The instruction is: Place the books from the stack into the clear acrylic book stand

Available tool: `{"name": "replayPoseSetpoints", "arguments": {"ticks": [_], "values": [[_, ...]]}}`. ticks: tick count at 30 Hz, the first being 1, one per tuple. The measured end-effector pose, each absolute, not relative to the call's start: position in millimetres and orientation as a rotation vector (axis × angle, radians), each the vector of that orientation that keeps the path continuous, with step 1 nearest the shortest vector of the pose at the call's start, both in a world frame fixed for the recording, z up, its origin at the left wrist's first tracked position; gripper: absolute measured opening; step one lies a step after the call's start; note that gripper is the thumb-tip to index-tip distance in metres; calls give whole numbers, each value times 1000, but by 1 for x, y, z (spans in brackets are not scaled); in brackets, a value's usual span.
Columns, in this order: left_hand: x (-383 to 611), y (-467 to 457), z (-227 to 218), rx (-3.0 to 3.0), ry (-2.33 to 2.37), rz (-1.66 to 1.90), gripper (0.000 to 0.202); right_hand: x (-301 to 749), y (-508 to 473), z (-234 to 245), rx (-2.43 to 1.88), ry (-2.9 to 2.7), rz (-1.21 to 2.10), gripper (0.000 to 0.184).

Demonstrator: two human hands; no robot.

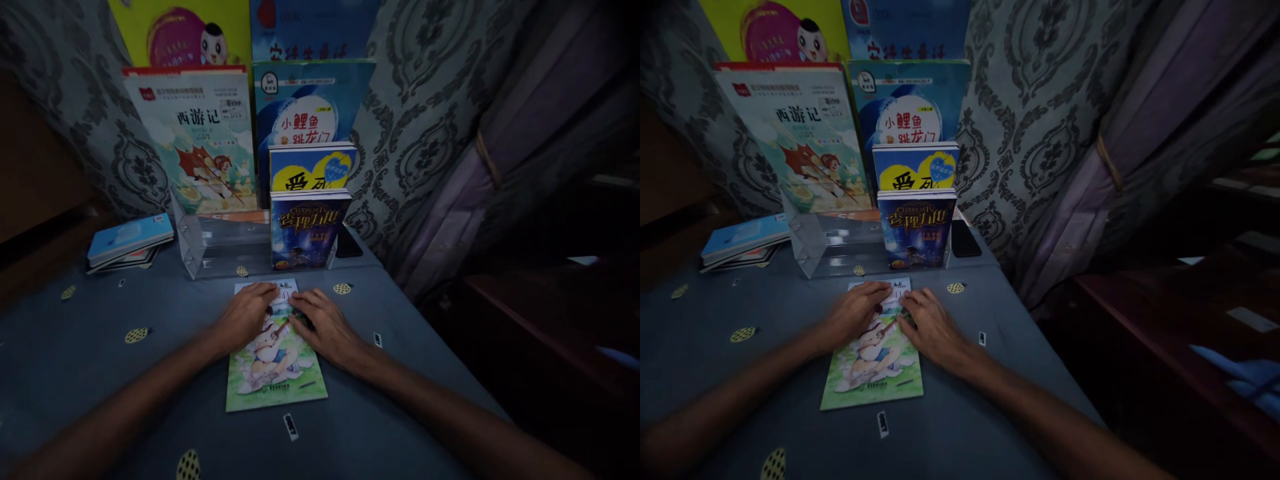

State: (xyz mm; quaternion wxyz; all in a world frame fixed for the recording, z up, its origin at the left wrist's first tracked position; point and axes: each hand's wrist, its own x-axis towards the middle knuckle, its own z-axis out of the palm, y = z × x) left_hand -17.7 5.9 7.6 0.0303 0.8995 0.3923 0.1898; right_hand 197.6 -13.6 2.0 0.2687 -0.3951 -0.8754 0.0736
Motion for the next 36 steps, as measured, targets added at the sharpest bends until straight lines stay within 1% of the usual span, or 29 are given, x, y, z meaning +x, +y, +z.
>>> {"name": "replayPoseSetpoints", "arguments": {"ticks": [4,8,10,13,19,24,29,36], "values": [[2,20,3,2813,1095,568,51,198,-15,2,-1088,-2379,194,29],[3,29,-1,2783,990,629,47,199,-14,4,-1077,-2403,162,30],[-2,30,-3,2744,961,681,42,199,-11,5,-1078,-2422,146,31],[-11,28,-3,2688,998,746,36,196,-1,7,-1130,-2430,123,34],[-40,16,-3,2671,1110,759,37,190,23,7,-1246,-2440,139,37],[-55,10,-3,2606,1189,830,36,192,29,1,-1199,-2428,166,39],[-55,10,1,2555,1173,801,37,195,30,-3,-1158,-2428,229,43],[-49,3,6,2574,1068,742,37,194,28,-2,-1184,-2442,206,42]]}}
